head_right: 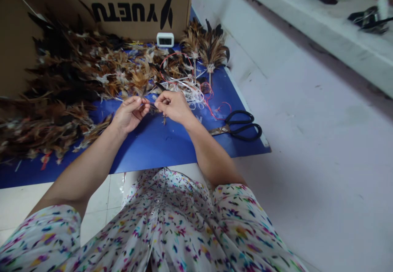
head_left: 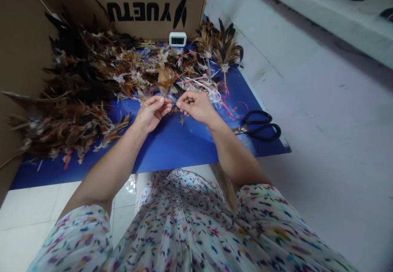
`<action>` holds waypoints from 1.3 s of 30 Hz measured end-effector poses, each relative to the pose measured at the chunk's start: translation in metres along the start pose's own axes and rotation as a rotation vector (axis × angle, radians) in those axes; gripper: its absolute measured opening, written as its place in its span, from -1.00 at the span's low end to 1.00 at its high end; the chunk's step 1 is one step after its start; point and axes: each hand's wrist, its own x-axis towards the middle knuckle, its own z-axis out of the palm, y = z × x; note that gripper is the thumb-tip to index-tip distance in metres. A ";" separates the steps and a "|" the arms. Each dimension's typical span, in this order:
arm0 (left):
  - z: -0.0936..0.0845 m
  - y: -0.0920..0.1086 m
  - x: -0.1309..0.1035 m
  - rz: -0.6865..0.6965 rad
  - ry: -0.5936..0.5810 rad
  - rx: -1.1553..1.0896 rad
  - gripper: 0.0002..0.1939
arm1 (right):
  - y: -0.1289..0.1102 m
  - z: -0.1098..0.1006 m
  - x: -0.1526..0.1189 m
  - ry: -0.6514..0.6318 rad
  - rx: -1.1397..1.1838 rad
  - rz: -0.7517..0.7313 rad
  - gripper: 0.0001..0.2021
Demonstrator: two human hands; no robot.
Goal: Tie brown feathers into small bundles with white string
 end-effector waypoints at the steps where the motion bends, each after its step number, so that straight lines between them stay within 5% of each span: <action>1: 0.000 0.000 0.000 -0.001 -0.002 -0.010 -0.82 | 0.000 0.000 0.000 0.004 0.002 0.003 -0.93; 17: -0.003 -0.002 0.003 0.124 -0.038 0.066 -0.83 | 0.001 -0.001 0.001 0.014 -0.018 0.003 -0.94; 31: -0.012 -0.013 0.006 0.532 0.064 0.742 -0.79 | -0.002 0.003 -0.012 0.055 -0.752 -0.450 -0.84; 39: -0.010 -0.007 0.000 0.788 0.020 1.117 -0.81 | -0.007 0.008 -0.018 0.056 -1.097 -0.664 -0.69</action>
